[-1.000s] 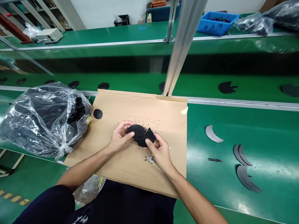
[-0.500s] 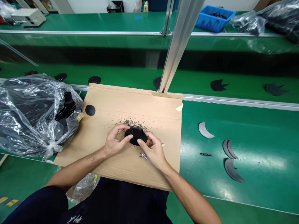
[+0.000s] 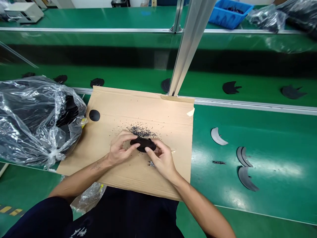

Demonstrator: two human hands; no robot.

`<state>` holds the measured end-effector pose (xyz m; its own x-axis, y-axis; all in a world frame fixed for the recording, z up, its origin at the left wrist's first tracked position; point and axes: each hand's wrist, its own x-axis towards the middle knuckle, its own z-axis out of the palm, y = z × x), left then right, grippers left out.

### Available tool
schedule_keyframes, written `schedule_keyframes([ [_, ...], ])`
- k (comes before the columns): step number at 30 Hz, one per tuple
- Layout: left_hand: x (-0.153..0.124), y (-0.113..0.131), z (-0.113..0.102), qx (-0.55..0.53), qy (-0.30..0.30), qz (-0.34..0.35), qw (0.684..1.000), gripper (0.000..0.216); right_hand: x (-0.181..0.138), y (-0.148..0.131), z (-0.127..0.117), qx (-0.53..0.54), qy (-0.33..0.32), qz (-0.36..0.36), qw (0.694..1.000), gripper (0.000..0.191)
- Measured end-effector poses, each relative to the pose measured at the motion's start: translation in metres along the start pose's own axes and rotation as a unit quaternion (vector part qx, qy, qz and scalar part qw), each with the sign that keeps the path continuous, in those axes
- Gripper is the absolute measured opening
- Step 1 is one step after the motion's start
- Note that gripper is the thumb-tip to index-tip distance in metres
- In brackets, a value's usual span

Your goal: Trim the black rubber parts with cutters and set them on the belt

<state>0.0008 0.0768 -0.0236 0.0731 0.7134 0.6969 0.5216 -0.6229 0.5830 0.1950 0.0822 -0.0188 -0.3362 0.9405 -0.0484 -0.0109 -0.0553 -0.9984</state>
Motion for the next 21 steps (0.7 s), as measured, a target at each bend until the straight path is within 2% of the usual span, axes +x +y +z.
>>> schedule_keyframes([
  [6, 0.0, -0.003, -0.001, 0.022, 0.001, 0.06, 0.998, 0.016, -0.001, -0.002, -0.001, -0.103, 0.009, -0.112, 0.988, 0.013],
  [11, -0.003, -0.002, -0.001, 0.008, -0.019, 0.092, 0.996, 0.017, -0.001, 0.0, -0.004, -0.18, 0.006, -0.239, 0.954, 0.012],
  [14, -0.002, 0.0, -0.002, -0.042, -0.034, 0.057, 0.997, 0.031, -0.002, 0.004, -0.007, -0.227, -0.004, -0.288, 0.93, 0.022],
  [17, 0.002, 0.002, -0.003, -0.116, -0.084, 0.006, 0.99, 0.047, -0.005, 0.009, -0.01, -0.256, -0.018, -0.327, 0.909, 0.028],
  [21, 0.007, 0.004, -0.006, -0.172, -0.134, -0.001, 0.976, 0.036, -0.006, 0.013, -0.012, -0.262, -0.03, -0.333, 0.905, 0.029],
])
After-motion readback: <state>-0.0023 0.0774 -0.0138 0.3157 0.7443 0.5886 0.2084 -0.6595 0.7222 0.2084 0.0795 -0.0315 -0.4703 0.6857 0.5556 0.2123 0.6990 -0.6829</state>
